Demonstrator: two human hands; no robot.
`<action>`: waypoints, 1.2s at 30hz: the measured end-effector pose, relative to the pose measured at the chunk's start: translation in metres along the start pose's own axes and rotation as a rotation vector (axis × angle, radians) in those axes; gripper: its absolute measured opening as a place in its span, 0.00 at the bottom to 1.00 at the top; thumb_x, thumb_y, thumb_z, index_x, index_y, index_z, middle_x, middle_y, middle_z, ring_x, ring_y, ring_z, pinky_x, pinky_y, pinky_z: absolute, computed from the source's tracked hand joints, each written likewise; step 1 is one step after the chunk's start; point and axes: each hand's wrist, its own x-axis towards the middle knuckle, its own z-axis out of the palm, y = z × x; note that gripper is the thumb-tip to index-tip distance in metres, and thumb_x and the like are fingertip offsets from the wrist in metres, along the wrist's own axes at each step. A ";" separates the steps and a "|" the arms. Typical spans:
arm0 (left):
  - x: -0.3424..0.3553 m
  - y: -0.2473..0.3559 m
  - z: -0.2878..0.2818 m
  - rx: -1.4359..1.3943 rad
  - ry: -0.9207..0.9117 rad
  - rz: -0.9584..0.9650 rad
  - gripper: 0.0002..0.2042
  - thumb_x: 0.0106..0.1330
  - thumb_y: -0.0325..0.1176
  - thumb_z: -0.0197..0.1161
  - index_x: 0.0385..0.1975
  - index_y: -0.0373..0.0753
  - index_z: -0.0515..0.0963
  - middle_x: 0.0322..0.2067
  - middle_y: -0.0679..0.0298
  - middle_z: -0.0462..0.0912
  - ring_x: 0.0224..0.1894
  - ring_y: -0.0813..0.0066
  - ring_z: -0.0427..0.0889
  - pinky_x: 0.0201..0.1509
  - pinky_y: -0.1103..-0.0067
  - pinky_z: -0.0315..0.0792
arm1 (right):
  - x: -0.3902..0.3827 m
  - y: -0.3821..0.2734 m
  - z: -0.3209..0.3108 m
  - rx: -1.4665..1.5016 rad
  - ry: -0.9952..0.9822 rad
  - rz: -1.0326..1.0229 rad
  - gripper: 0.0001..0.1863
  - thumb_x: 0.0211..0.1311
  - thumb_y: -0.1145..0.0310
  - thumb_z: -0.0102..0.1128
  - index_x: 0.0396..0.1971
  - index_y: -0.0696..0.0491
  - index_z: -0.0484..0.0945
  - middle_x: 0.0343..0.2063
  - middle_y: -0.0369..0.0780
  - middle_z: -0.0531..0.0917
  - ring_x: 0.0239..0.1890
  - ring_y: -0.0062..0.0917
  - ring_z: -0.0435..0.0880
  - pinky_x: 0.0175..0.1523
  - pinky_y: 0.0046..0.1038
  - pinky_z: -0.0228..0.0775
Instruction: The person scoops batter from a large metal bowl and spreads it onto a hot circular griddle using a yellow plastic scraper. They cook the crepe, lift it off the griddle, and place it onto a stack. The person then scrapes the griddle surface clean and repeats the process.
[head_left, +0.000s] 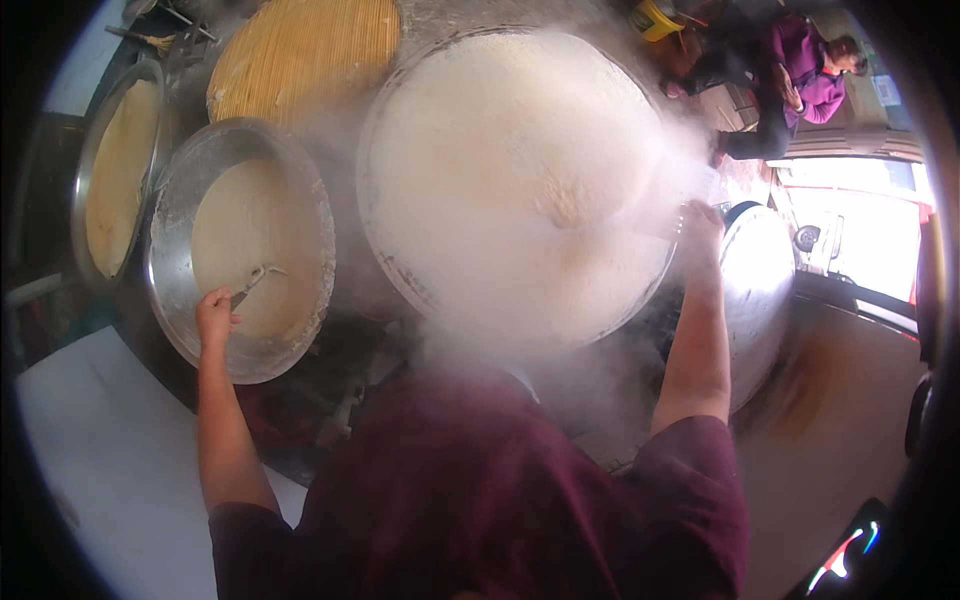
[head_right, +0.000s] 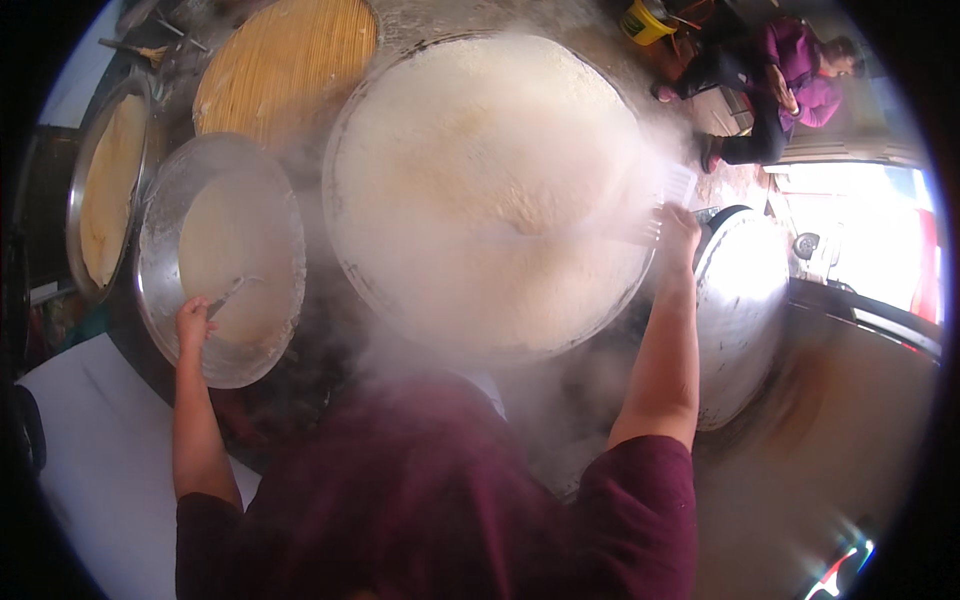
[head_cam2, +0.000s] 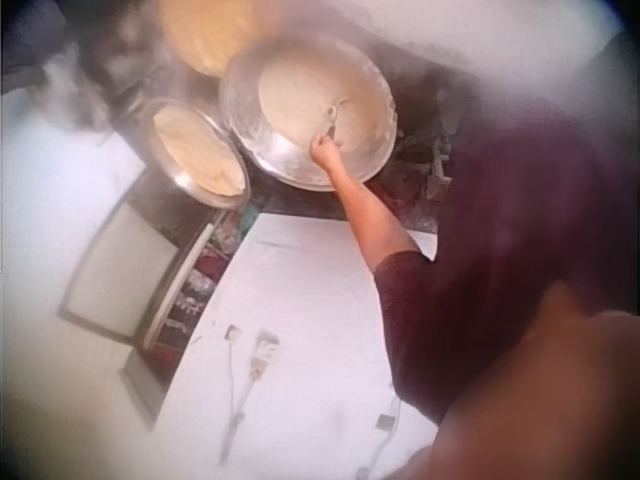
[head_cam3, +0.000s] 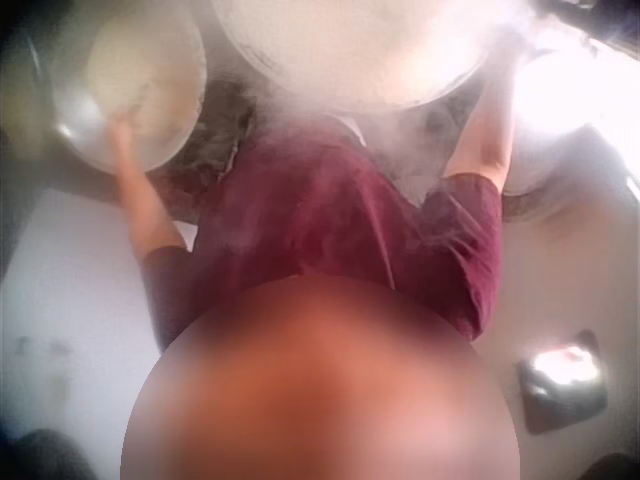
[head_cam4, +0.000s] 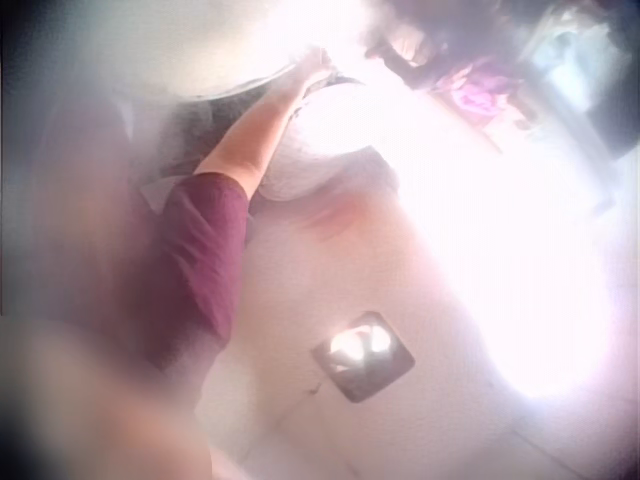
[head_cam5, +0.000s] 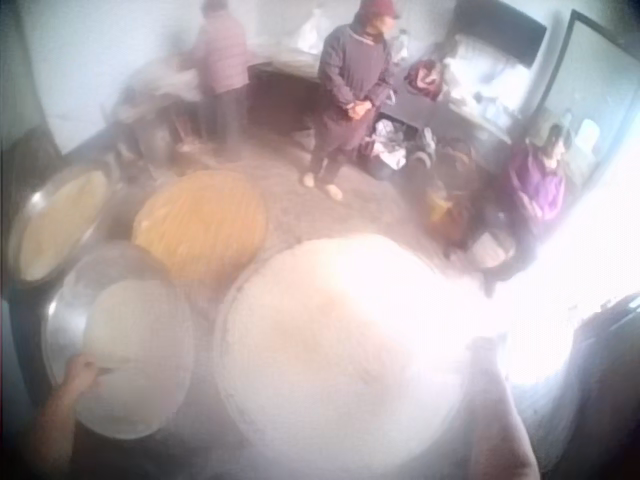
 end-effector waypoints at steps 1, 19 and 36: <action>-0.001 0.001 0.001 -0.002 0.007 -0.010 0.14 0.62 0.29 0.48 0.45 0.35 0.74 0.37 0.63 0.81 0.16 0.75 0.79 0.11 0.84 0.63 | 0.005 -0.002 0.000 0.096 0.042 0.142 0.15 0.56 0.63 0.52 0.40 0.55 0.75 0.38 0.40 0.81 0.39 0.32 0.80 0.42 0.30 0.71; -0.008 0.015 0.001 0.015 -0.017 0.067 0.15 0.60 0.32 0.52 0.47 0.36 0.74 0.34 0.60 0.81 0.16 0.73 0.79 0.11 0.82 0.64 | -0.086 -0.144 -0.044 -0.190 -0.132 0.287 0.12 0.58 0.64 0.46 0.36 0.48 0.78 0.35 0.42 0.80 0.41 0.35 0.78 0.45 0.35 0.69; -0.006 0.005 -0.008 0.033 -0.066 0.249 0.14 0.61 0.32 0.51 0.44 0.32 0.75 0.33 0.57 0.81 0.16 0.71 0.79 0.16 0.80 0.69 | -0.105 -0.240 -0.031 -0.034 -0.056 -0.235 0.13 0.59 0.69 0.42 0.38 0.49 0.78 0.40 0.41 0.79 0.45 0.32 0.76 0.46 0.33 0.71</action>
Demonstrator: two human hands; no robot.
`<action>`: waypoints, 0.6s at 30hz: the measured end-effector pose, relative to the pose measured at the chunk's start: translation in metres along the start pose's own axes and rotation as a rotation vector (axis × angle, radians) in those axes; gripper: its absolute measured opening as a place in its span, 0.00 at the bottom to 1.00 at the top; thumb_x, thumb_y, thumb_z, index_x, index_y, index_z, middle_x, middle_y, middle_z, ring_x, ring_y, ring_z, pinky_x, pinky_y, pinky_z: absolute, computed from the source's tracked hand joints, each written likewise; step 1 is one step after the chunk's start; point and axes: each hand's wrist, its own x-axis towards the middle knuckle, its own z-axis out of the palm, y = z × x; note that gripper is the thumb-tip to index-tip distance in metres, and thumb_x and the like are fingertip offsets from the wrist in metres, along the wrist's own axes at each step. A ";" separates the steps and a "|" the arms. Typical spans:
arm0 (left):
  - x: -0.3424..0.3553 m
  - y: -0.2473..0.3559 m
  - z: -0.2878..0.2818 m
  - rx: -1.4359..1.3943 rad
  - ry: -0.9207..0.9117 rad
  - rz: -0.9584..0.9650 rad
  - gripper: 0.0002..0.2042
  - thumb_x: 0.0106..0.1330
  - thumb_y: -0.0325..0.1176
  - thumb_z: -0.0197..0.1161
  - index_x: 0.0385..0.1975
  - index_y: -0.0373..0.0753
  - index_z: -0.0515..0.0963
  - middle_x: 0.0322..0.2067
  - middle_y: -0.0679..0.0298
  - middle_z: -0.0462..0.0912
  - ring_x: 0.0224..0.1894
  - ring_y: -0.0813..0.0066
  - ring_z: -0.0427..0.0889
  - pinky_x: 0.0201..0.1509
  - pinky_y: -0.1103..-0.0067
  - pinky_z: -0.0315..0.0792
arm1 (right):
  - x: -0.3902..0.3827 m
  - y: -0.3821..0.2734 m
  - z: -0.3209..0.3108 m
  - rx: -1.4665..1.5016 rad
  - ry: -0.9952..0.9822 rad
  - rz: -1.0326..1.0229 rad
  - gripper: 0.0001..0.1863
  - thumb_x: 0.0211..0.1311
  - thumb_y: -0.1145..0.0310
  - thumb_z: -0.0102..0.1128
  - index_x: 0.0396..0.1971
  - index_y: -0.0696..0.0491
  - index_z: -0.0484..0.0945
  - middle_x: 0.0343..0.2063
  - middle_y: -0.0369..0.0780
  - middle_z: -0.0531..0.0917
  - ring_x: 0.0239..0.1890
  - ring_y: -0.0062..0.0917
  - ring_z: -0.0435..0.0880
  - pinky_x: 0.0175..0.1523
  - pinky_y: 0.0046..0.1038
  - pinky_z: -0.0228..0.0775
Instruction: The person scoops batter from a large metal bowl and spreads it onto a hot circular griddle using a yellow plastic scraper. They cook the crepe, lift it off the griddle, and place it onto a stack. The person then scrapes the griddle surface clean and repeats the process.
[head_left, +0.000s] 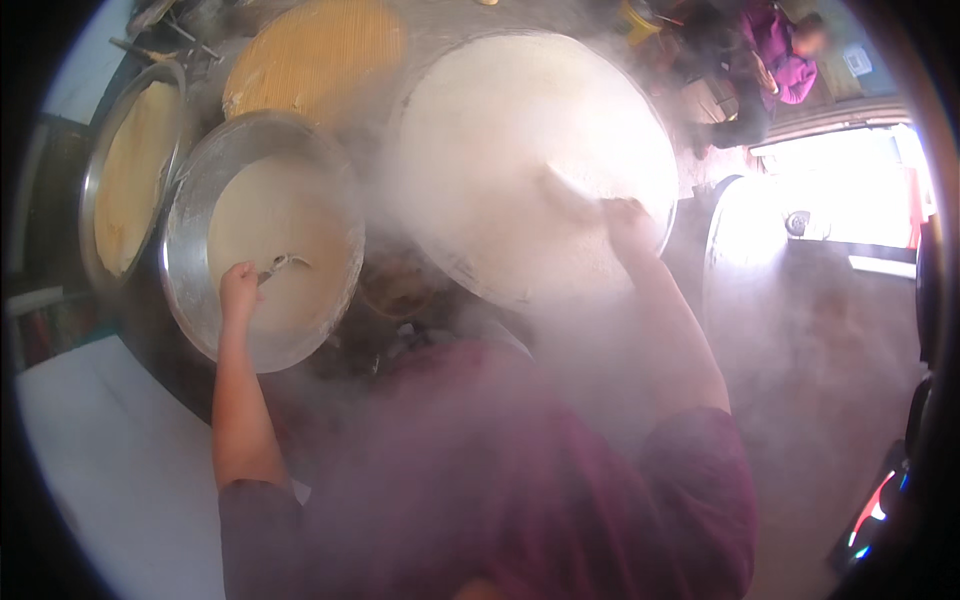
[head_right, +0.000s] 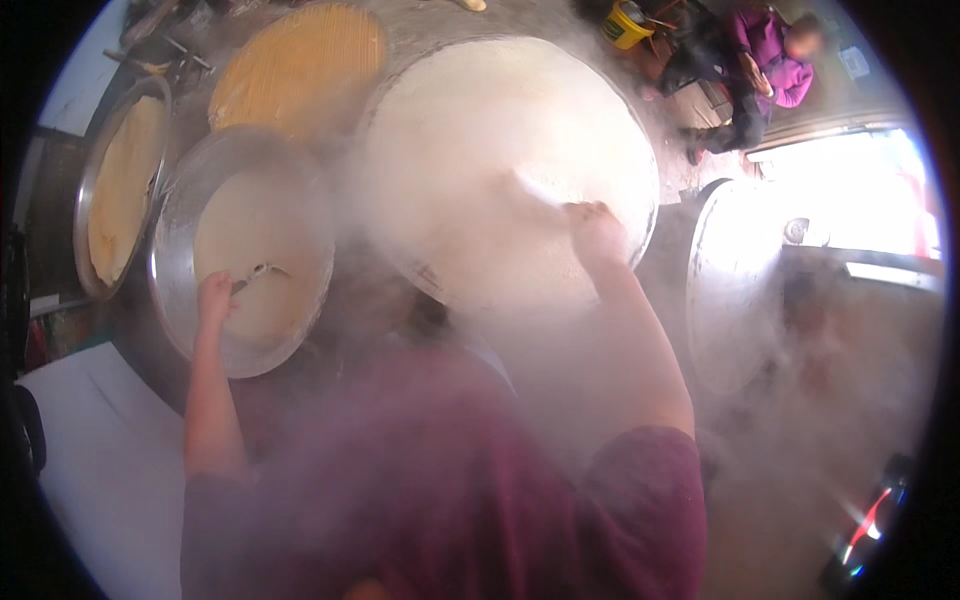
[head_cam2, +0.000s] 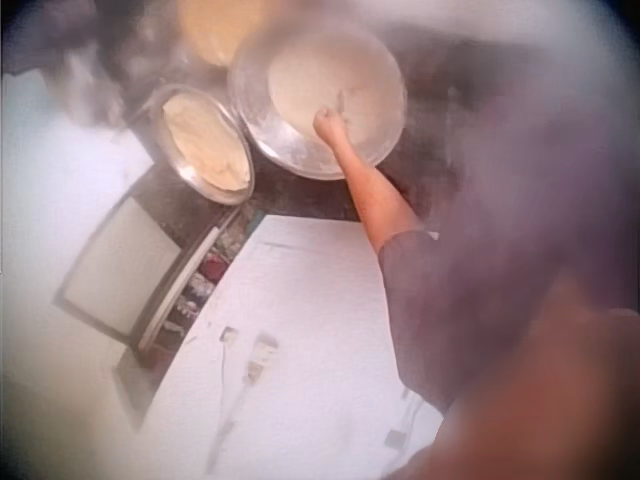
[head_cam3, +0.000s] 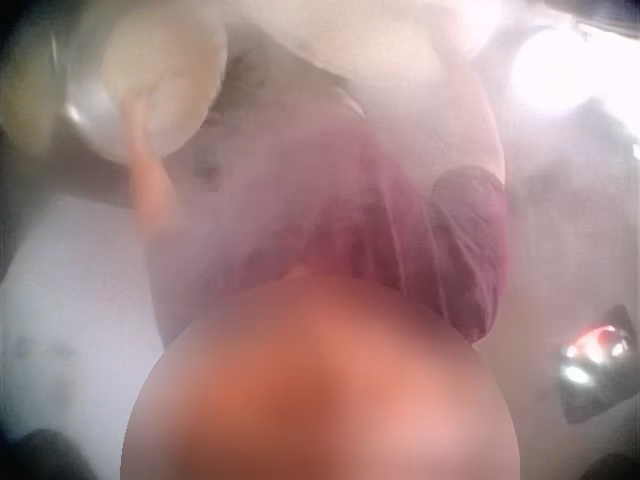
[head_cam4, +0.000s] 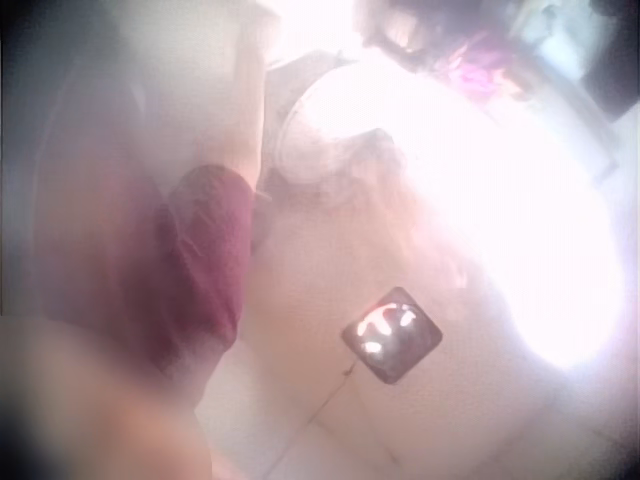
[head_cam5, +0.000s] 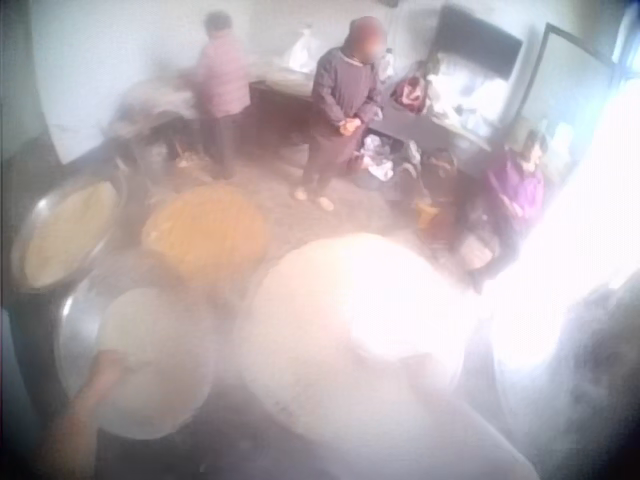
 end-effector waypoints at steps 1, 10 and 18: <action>-0.002 -0.001 -0.001 -0.030 0.016 0.003 0.14 0.61 0.32 0.51 0.43 0.32 0.75 0.32 0.57 0.81 0.16 0.71 0.79 0.17 0.80 0.70 | -0.010 0.013 -0.003 -0.023 -0.028 0.261 0.14 0.59 0.67 0.42 0.39 0.47 0.78 0.40 0.40 0.79 0.45 0.33 0.76 0.46 0.33 0.70; -0.011 0.007 -0.008 -0.059 0.007 -0.087 0.15 0.61 0.34 0.51 0.44 0.33 0.74 0.30 0.57 0.81 0.17 0.70 0.79 0.16 0.80 0.69 | 0.009 -0.034 0.029 -0.385 -0.185 0.390 0.10 0.58 0.66 0.48 0.33 0.50 0.79 0.34 0.42 0.80 0.40 0.33 0.79 0.42 0.31 0.72; 0.002 -0.009 -0.008 0.014 -0.043 0.019 0.15 0.61 0.34 0.51 0.43 0.32 0.74 0.30 0.54 0.81 0.17 0.69 0.80 0.16 0.78 0.69 | -0.001 -0.075 0.017 -0.026 -0.082 0.084 0.14 0.60 0.66 0.42 0.35 0.50 0.79 0.36 0.42 0.80 0.42 0.35 0.77 0.45 0.34 0.71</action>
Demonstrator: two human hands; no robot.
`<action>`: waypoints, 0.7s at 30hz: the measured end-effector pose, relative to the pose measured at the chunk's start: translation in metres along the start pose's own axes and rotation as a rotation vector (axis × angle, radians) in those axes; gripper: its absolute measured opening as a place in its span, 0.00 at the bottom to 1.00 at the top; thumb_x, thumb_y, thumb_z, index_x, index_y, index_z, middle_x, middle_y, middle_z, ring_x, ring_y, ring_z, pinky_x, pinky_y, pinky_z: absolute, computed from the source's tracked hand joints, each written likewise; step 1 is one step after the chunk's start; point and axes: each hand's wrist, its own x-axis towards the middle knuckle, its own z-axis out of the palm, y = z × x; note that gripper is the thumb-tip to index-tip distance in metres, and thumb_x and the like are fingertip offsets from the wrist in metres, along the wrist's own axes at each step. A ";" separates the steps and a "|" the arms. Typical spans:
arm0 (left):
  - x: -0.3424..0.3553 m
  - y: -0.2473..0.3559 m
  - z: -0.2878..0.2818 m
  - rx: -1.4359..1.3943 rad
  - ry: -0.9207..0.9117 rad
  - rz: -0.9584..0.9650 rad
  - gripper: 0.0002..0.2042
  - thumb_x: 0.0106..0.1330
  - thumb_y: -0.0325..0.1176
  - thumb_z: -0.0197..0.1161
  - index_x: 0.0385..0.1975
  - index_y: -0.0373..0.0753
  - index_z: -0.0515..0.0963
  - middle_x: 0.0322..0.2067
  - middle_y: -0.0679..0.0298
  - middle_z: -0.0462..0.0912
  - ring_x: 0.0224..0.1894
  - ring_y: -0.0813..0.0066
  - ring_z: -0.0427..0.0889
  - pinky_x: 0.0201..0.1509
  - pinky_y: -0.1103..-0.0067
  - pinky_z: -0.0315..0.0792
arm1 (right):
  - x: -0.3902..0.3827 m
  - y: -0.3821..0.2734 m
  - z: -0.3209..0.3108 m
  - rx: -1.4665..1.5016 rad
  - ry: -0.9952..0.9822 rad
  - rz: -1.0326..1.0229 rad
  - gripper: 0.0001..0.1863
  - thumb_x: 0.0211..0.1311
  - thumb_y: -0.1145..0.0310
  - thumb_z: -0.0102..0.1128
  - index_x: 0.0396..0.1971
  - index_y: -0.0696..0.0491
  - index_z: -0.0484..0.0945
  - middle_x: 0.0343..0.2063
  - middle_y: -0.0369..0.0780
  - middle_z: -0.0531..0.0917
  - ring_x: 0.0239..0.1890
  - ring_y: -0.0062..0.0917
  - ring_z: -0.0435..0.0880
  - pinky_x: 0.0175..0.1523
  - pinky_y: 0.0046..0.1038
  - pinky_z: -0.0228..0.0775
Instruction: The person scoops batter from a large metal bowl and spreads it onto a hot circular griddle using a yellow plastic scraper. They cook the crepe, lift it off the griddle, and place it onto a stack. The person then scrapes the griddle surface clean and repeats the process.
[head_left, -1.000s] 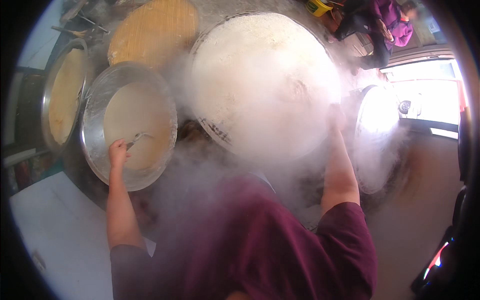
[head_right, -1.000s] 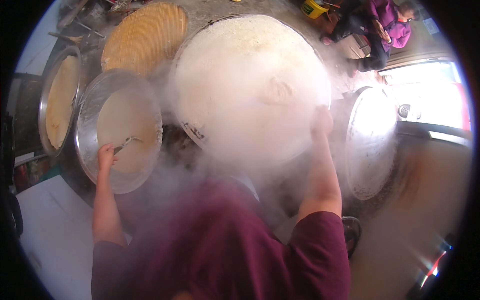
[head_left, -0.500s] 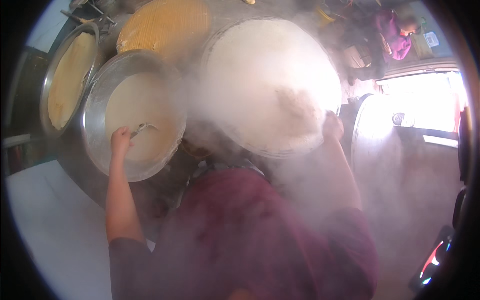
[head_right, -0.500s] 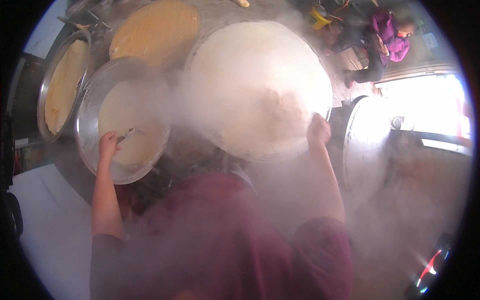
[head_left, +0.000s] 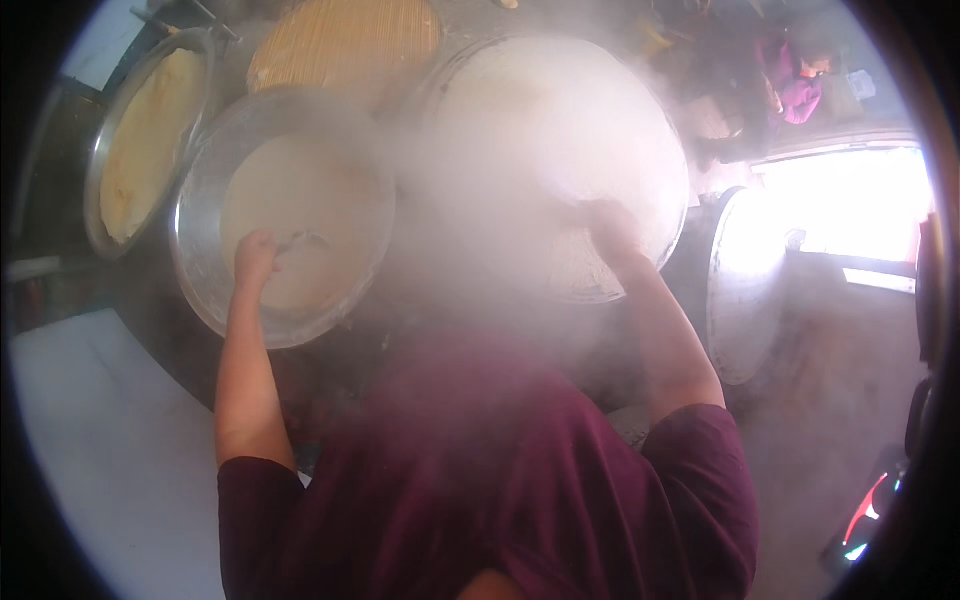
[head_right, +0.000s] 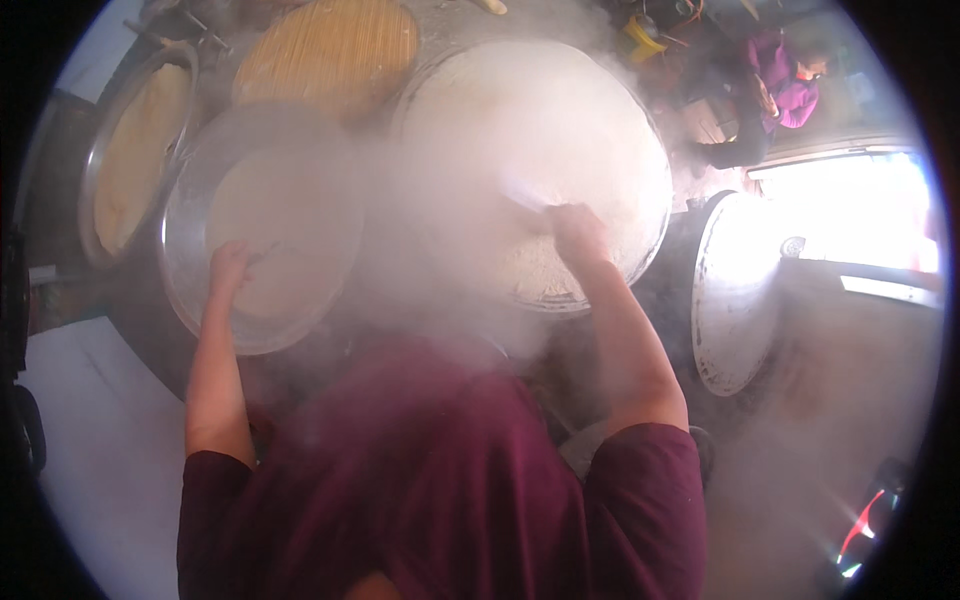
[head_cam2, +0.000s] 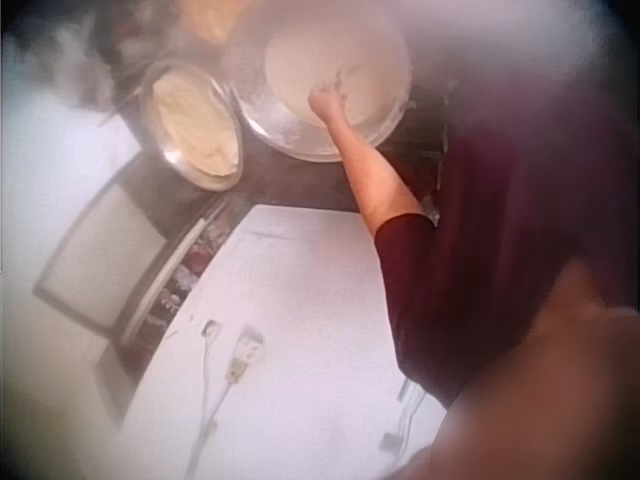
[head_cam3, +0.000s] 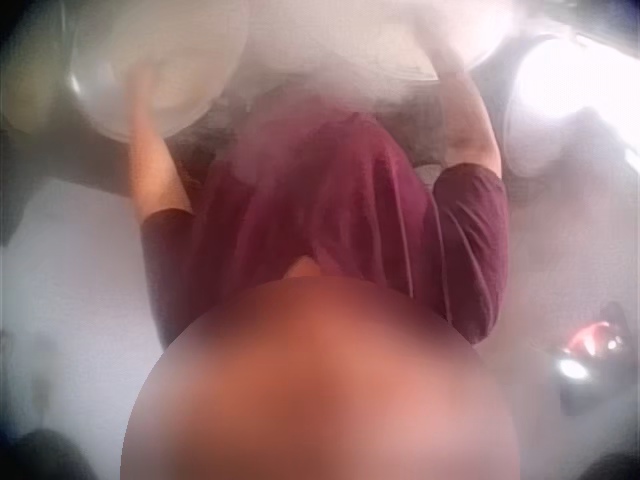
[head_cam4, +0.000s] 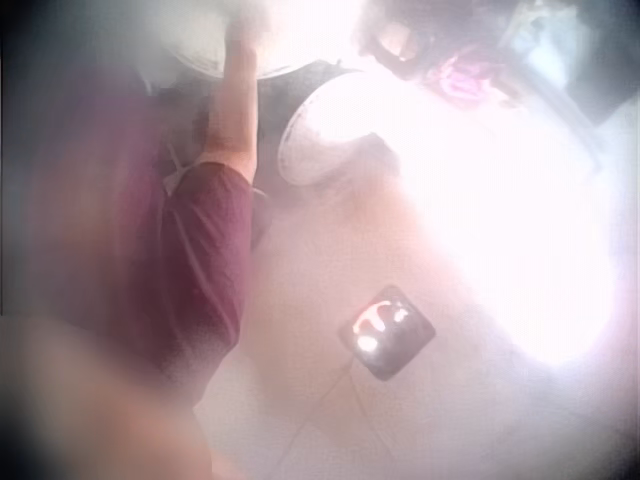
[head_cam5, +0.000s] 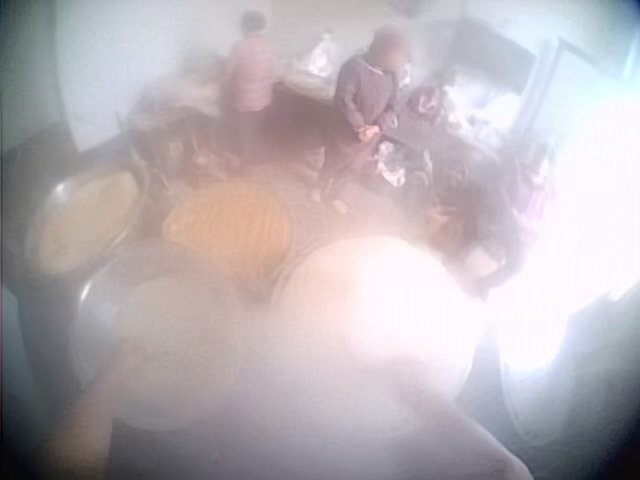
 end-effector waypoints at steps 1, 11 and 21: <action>0.004 -0.009 0.002 -0.001 0.005 0.001 0.15 0.61 0.34 0.51 0.43 0.32 0.74 0.30 0.54 0.81 0.17 0.68 0.80 0.17 0.78 0.70 | -0.009 0.014 -0.007 0.113 0.060 -0.007 0.15 0.61 0.65 0.41 0.36 0.50 0.79 0.37 0.42 0.80 0.43 0.36 0.77 0.45 0.35 0.70; -0.003 -0.016 0.003 -0.065 0.017 0.109 0.15 0.58 0.31 0.50 0.42 0.31 0.75 0.31 0.51 0.80 0.20 0.65 0.80 0.22 0.76 0.72 | -0.016 -0.012 0.028 -0.283 -0.069 0.375 0.13 0.59 0.65 0.44 0.33 0.51 0.79 0.33 0.42 0.82 0.39 0.35 0.80 0.43 0.34 0.72; -0.015 -0.004 -0.004 -0.027 -0.056 0.119 0.16 0.55 0.30 0.51 0.42 0.31 0.75 0.29 0.54 0.80 0.20 0.66 0.80 0.24 0.75 0.73 | -0.026 -0.074 -0.004 -0.030 0.019 0.019 0.11 0.56 0.68 0.46 0.31 0.52 0.79 0.31 0.43 0.82 0.36 0.38 0.80 0.41 0.36 0.72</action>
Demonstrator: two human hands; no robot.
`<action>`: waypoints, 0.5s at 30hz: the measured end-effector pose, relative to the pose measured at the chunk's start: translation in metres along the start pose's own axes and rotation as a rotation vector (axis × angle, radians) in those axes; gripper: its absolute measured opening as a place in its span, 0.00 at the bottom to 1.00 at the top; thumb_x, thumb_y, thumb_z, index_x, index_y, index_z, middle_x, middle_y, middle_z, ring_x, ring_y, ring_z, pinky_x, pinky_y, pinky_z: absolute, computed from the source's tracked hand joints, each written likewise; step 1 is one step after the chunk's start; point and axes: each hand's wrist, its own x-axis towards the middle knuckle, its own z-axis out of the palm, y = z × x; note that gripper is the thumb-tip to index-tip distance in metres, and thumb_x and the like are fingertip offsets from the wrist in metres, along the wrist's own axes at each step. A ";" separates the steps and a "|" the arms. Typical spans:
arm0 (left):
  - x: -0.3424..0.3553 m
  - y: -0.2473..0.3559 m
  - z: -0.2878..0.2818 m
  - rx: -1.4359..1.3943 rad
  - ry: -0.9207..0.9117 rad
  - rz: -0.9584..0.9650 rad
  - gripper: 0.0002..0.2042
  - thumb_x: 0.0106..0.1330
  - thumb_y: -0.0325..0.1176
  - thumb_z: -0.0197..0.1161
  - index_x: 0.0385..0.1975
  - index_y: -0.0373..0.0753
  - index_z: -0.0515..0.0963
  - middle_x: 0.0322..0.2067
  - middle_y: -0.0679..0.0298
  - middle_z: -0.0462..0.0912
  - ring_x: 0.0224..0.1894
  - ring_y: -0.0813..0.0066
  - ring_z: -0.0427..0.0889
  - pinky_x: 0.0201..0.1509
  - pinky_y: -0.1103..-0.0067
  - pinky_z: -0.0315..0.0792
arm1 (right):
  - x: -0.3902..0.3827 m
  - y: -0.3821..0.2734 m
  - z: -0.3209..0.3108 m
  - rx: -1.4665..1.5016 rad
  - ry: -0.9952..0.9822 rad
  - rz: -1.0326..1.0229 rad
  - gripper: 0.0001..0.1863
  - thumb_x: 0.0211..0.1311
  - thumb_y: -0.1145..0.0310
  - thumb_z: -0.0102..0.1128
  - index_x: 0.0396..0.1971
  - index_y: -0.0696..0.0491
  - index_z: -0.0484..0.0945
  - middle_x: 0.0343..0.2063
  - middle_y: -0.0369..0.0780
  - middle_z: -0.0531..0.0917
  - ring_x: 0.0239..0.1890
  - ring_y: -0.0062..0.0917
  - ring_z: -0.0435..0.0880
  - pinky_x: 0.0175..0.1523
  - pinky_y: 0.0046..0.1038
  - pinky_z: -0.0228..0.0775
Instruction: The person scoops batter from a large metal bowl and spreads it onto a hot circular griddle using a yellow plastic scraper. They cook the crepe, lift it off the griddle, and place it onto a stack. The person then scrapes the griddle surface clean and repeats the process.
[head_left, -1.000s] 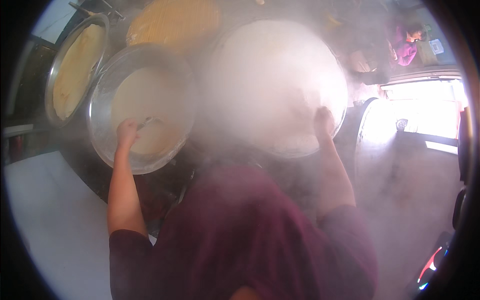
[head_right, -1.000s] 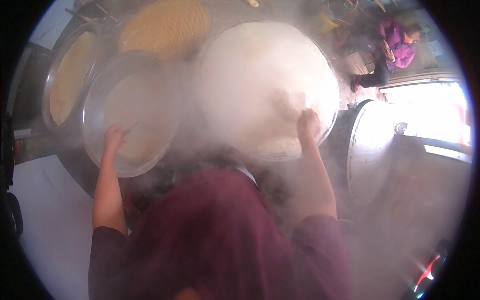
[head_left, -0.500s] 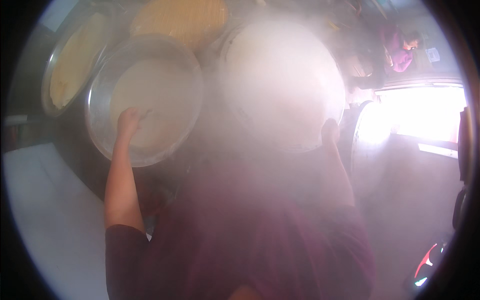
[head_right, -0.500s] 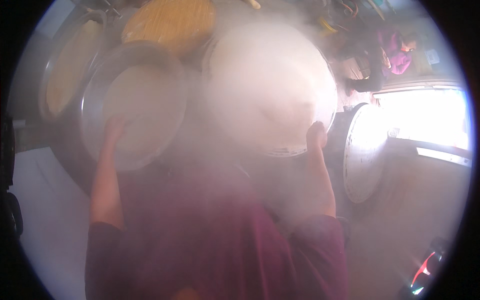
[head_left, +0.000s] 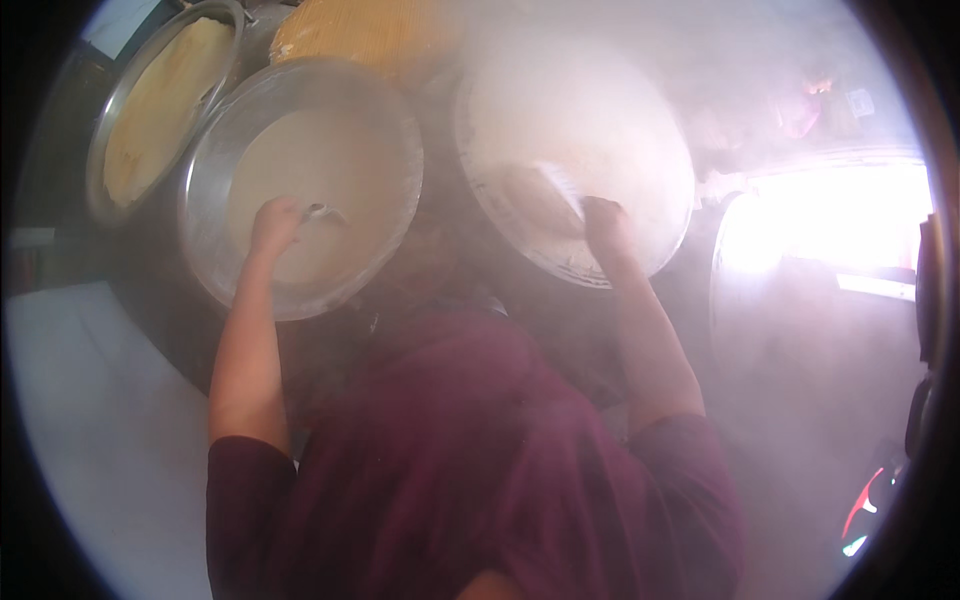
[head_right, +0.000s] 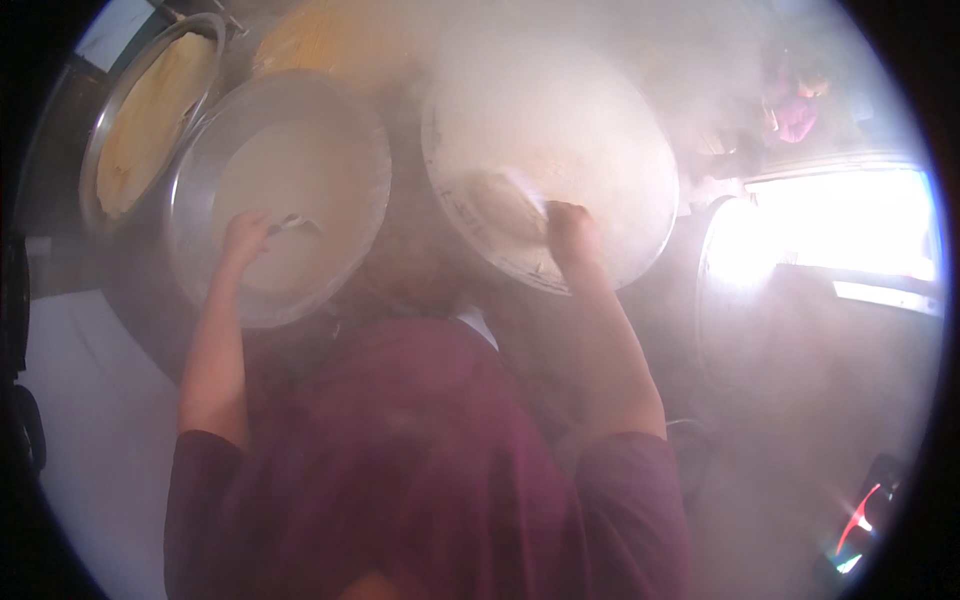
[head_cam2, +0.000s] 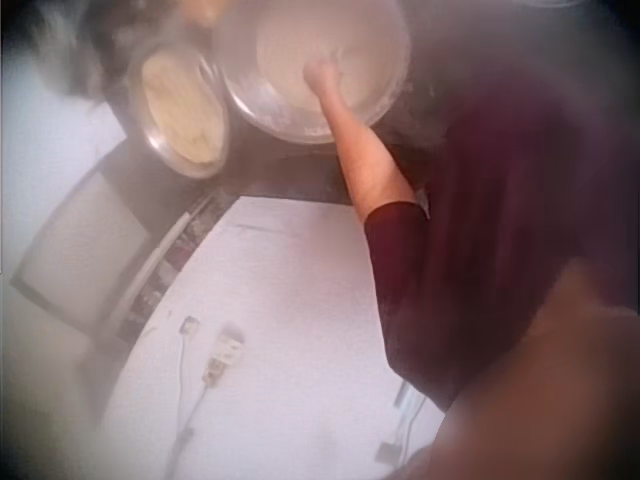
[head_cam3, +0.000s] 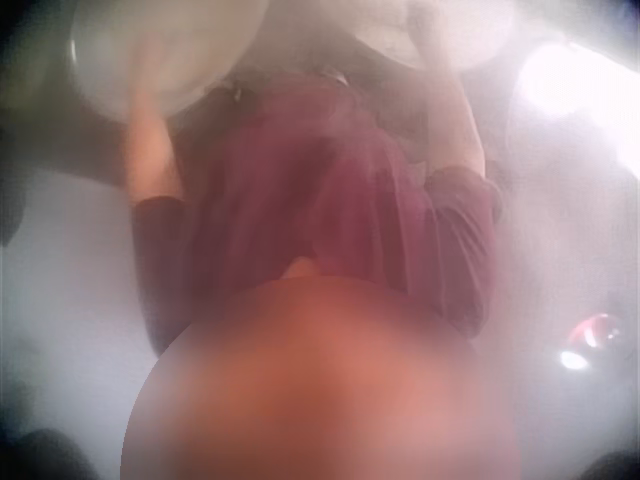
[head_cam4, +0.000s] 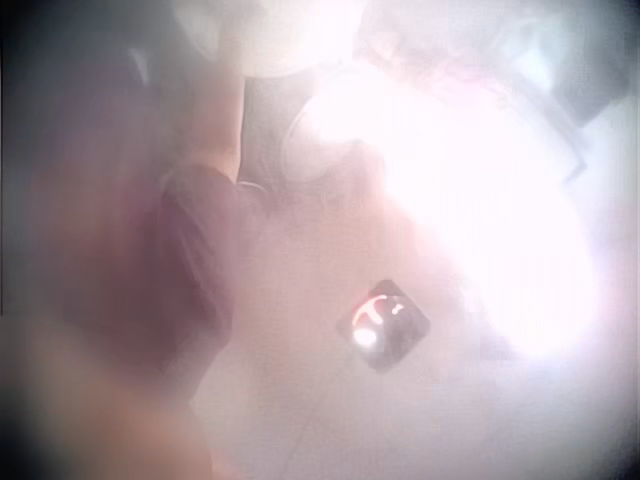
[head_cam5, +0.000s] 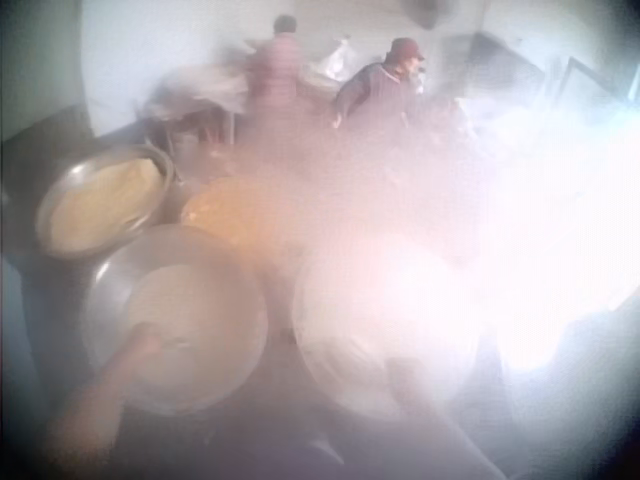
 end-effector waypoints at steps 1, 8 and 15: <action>-0.003 0.000 0.000 -0.006 0.014 0.009 0.15 0.55 0.30 0.51 0.41 0.31 0.76 0.27 0.54 0.80 0.20 0.66 0.80 0.24 0.75 0.73 | -0.002 0.009 -0.004 0.047 0.012 0.082 0.11 0.56 0.68 0.46 0.32 0.52 0.79 0.31 0.43 0.82 0.37 0.38 0.80 0.41 0.37 0.72; -0.019 0.009 -0.005 0.054 0.020 0.048 0.14 0.54 0.30 0.52 0.40 0.34 0.77 0.25 0.55 0.80 0.20 0.67 0.80 0.29 0.74 0.73 | 0.004 -0.014 0.022 -0.047 -0.049 0.459 0.14 0.59 0.62 0.42 0.31 0.51 0.78 0.34 0.43 0.80 0.40 0.39 0.79 0.43 0.39 0.70; -0.030 0.002 0.013 0.053 0.033 0.055 0.13 0.55 0.29 0.52 0.39 0.39 0.79 0.31 0.53 0.81 0.26 0.63 0.81 0.35 0.73 0.73 | 0.028 -0.089 0.037 -0.033 0.105 -0.340 0.04 0.52 0.70 0.50 0.24 0.49 0.75 0.26 0.37 0.78 0.35 0.32 0.77 0.39 0.33 0.71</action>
